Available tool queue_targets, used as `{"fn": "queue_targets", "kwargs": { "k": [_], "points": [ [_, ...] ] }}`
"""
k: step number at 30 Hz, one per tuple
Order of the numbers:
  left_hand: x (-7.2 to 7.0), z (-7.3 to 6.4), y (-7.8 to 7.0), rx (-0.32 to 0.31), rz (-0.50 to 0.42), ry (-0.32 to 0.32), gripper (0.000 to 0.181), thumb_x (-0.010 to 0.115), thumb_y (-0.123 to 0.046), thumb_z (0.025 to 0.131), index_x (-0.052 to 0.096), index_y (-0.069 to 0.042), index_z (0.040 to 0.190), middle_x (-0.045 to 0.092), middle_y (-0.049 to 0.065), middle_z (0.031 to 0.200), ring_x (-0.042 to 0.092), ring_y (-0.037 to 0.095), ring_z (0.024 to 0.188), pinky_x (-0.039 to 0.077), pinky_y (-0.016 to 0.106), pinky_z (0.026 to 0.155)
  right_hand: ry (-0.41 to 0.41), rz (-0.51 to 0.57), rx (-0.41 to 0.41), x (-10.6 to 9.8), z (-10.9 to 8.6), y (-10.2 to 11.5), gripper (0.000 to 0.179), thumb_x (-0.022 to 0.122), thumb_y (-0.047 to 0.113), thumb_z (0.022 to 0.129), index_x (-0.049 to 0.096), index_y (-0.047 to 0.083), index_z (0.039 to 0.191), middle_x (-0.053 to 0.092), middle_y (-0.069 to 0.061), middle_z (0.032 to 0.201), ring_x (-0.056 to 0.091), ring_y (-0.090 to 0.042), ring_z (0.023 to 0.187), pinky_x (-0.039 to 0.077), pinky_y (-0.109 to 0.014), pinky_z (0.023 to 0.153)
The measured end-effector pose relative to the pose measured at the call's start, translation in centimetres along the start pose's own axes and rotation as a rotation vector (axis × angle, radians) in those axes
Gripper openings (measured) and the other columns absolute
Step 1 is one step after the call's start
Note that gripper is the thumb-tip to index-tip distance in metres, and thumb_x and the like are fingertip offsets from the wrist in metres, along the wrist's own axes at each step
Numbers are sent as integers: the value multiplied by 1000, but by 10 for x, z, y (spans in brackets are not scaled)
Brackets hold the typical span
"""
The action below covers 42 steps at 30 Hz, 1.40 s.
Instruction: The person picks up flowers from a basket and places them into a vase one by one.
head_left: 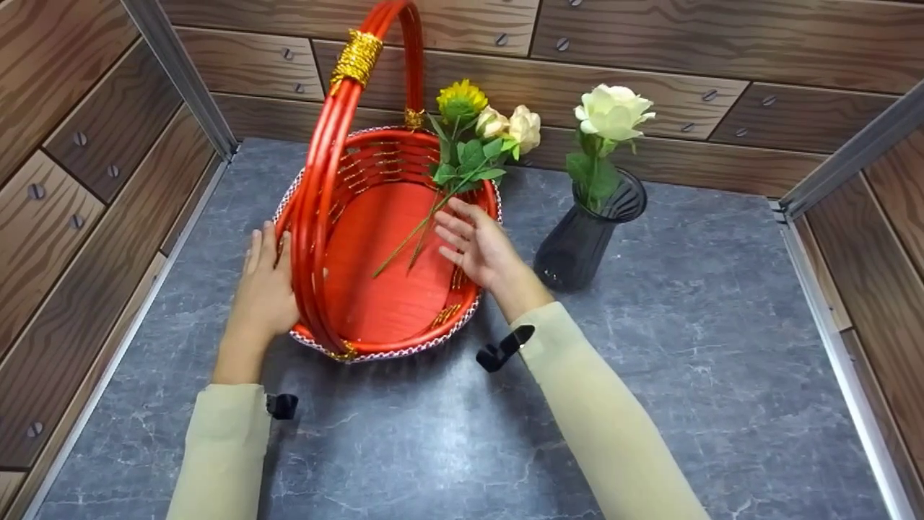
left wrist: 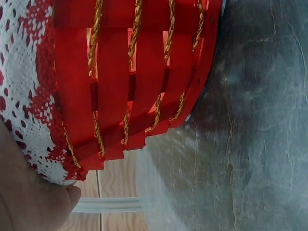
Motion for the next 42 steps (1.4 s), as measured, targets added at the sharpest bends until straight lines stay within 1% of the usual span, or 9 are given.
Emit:
{"fn": "queue_targets", "kwargs": {
  "k": [2, 7, 12, 16, 20, 25, 31, 36, 42],
  "points": [
    [0, -1, 1, 1, 4, 2, 84, 28, -62, 89, 14, -1, 145, -14, 12, 151, -18, 26, 136, 4, 51, 110, -5, 14, 8, 1, 4, -3, 52, 50, 30, 91, 39, 15, 139, 43, -12, 139, 36, -30, 129, 31, -44, 102],
    [0, -1, -1, -21, -7, 16, 84, 26, -64, 89, 13, -3, 145, -18, 8, 150, -21, 24, 135, -1, 48, 110, -5, 44, 29, 2, 13, -8, 48, 47, 29, 92, 41, 15, 137, 40, -13, 141, 36, -29, 129, 27, -45, 106],
    [-1, 1, -1, -30, -3, 7, 85, 26, -66, 88, 12, -5, 146, -18, 7, 150, -21, 23, 135, -1, 47, 110, -15, 14, 28, 6, 18, -9, 50, 47, 31, 91, 39, 16, 138, 39, -12, 142, 37, -28, 129, 28, -45, 105],
    [-1, 2, -2, -18, 2, 4, 84, 26, -65, 89, 13, -4, 146, -17, 9, 151, -20, 24, 136, 0, 48, 110, -31, 6, 19, 7, 18, -8, 53, 46, 31, 92, 36, 15, 141, 37, -13, 143, 35, -28, 130, 27, -45, 106],
    [-2, 1, -1, -15, -6, 5, 82, 26, -63, 90, 12, -4, 146, -17, 9, 151, -21, 24, 135, -1, 48, 110, -31, 28, 9, 7, 17, -8, 51, 45, 31, 93, 36, 15, 140, 37, -14, 142, 35, -30, 130, 28, -46, 105],
    [-1, 1, -1, -11, -16, 4, 81, 28, -62, 90, 11, -6, 146, -17, 9, 151, -21, 25, 135, -1, 49, 110, -30, 43, 18, 7, 18, -9, 51, 42, 32, 93, 35, 15, 141, 37, -14, 142, 34, -30, 130, 28, -46, 105],
    [-1, 2, -1, -7, -18, -11, 80, 35, -58, 90, 14, -5, 146, -14, 10, 152, -18, 26, 137, 0, 49, 110, -73, 12, 51, 7, 23, -12, 52, 43, 33, 93, 35, 16, 141, 35, -13, 143, 32, -29, 131, 27, -45, 105],
    [0, 2, -3, -13, -14, 3, 80, 32, -60, 90, 12, -5, 146, -16, 10, 151, -19, 26, 136, -1, 48, 110, -100, -15, 78, 9, 26, -16, 51, 45, 33, 92, 36, 16, 139, 38, -13, 142, 33, -29, 131, 27, -46, 106],
    [-1, 0, -3, -21, -11, 6, 83, 29, -63, 89, 11, -6, 146, -17, 9, 151, -20, 25, 136, -1, 48, 110, -81, -52, 117, 10, 27, -19, 51, 44, 34, 92, 34, 16, 140, 41, -14, 140, 37, -29, 129, 28, -45, 105]
  ]
}}
Point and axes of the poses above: each hand's wrist, its own z-axis towards the middle knuckle, its own x-axis out of the palm, y = z × x, the point moved 1 cm from there along z, towards the middle knuckle
